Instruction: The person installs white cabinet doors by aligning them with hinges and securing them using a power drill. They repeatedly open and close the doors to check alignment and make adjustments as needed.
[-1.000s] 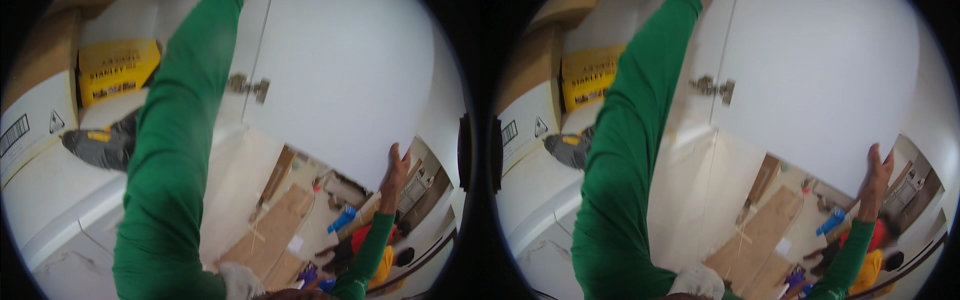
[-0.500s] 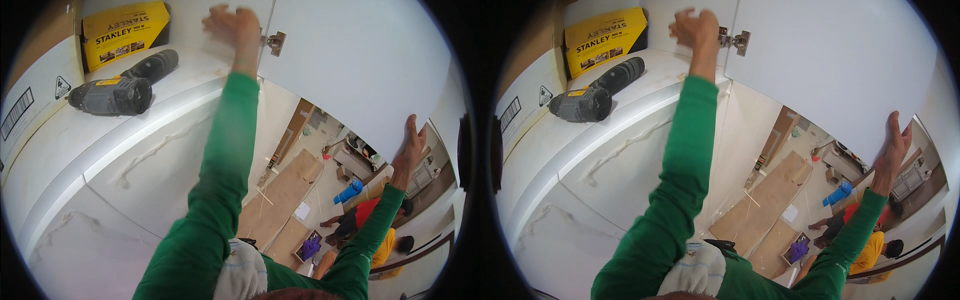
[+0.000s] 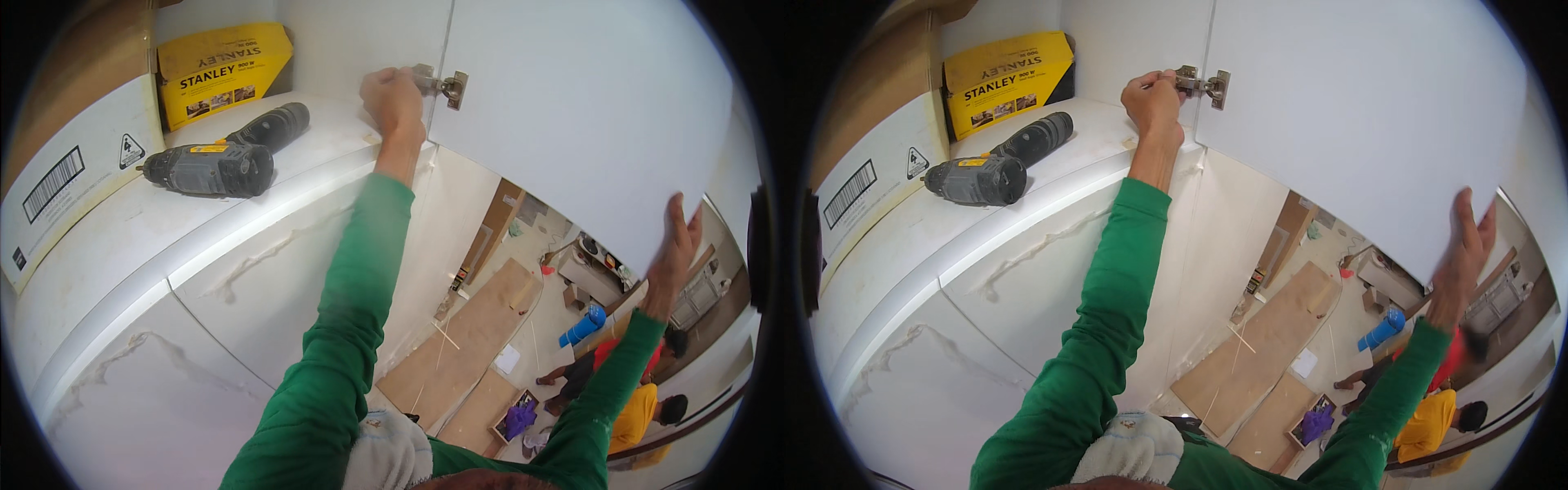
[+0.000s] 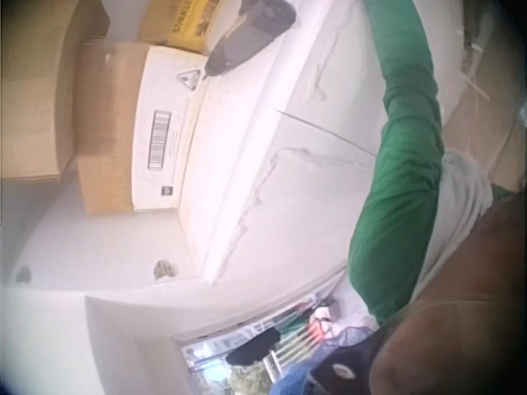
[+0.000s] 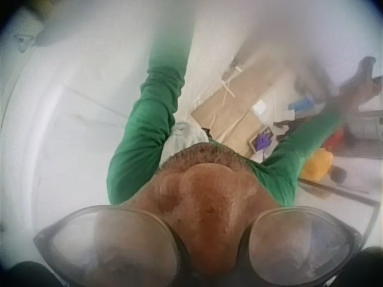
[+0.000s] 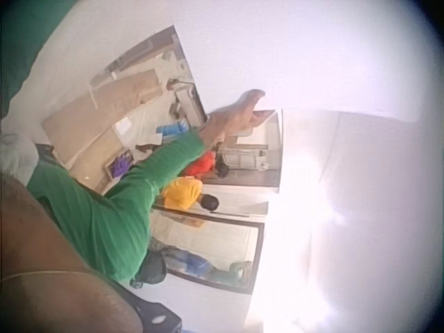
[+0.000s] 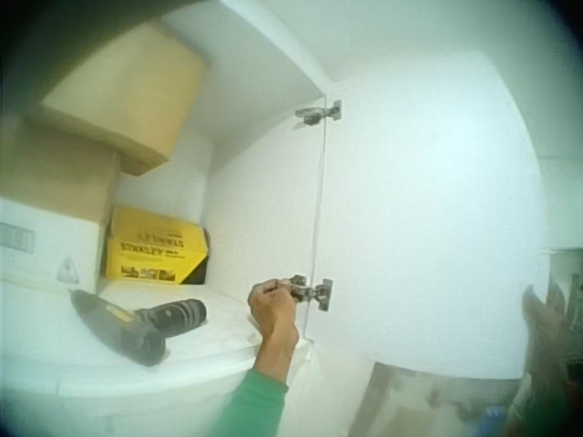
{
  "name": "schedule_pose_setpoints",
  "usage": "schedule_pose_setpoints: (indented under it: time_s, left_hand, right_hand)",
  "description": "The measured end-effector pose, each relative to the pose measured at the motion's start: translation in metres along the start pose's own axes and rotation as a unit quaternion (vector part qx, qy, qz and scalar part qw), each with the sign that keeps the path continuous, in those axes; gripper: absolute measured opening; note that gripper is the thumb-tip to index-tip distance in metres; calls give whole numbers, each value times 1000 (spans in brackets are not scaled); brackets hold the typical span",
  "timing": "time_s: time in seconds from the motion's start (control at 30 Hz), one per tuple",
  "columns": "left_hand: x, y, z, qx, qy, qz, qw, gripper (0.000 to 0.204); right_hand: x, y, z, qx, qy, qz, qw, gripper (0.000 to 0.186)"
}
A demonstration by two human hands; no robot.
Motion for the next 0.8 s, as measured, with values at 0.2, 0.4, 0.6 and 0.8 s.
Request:
schedule_pose_setpoints:
  time_s: [0.2, 0.4, 0.6, 0.8]
  left_hand:
    - [-12, 12, -17, -14, -65, -11, 998, 29]
    - [-45, 49, -37, -81, -150, -32, 985, 30]
    - [-56, 45, -93, -62, -249, -30, 966, 35]
    - [-54, 33, -148, -15, -322, 161, 933, 57]
  right_hand:
    - [22, -11, -1, -50, 39, -33, 997, 50]
    - [42, -18, -20, -44, 107, -25, 993, 51]
    - [54, -3, -77, -99, 122, 33, 987, 52]
    - [82, 6, -150, -119, 151, 81, 978, 50]
Point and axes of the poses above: each hand's wrist, its own z-axis towards the middle knuckle, its own x-axis out of the back of the hand, y = z × x, the point moved 10 cm from there along z, towards the middle knuckle, and after that the axes turned 13 degrees about -z, right-handed, at the moved point
